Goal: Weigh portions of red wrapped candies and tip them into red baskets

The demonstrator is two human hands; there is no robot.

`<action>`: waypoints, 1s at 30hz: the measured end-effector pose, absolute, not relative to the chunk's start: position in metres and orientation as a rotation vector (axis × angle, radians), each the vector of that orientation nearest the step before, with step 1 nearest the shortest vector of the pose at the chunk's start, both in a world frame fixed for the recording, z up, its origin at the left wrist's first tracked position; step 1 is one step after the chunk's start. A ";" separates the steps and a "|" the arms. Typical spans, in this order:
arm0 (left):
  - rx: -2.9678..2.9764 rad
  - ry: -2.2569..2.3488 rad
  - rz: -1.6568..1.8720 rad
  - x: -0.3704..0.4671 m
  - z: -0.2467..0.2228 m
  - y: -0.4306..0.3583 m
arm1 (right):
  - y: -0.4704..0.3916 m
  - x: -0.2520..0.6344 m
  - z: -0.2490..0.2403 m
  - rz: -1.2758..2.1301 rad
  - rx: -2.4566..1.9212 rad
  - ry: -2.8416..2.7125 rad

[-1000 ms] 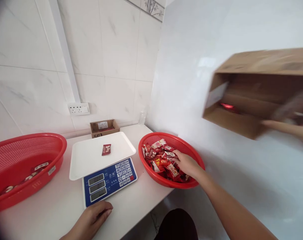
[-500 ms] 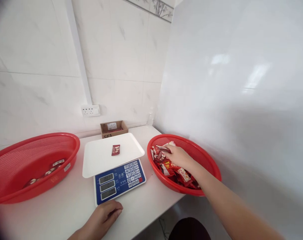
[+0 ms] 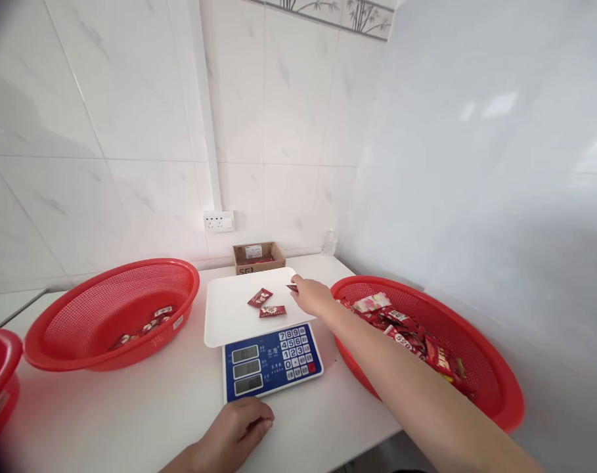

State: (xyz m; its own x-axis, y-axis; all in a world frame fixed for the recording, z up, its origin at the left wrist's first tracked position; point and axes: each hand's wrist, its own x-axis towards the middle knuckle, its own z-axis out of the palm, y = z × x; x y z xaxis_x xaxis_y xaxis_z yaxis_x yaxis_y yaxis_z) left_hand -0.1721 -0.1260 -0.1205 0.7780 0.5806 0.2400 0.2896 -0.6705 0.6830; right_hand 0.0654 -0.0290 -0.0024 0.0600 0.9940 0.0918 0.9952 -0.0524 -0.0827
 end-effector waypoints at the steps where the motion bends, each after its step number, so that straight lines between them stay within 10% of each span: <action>1: 2.328 0.636 0.588 -0.172 -0.121 -0.126 | -0.027 0.065 -0.002 0.057 -2.153 -2.052; 16: 2.324 0.619 0.568 -0.170 -0.120 -0.126 | -0.024 0.068 -0.009 0.587 -1.885 -1.789; 30: 2.312 0.589 0.587 -0.169 -0.126 -0.123 | -0.020 0.051 -0.016 0.248 -1.844 -2.340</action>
State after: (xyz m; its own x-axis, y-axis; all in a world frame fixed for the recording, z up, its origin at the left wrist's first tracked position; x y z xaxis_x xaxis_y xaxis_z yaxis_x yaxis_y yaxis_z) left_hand -0.1693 -0.1230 -0.1261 0.7966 0.5516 0.2473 0.2493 -0.6725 0.6969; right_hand 0.0515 -0.0196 -0.0165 -0.2319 0.9726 0.0171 0.9475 0.2298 -0.2224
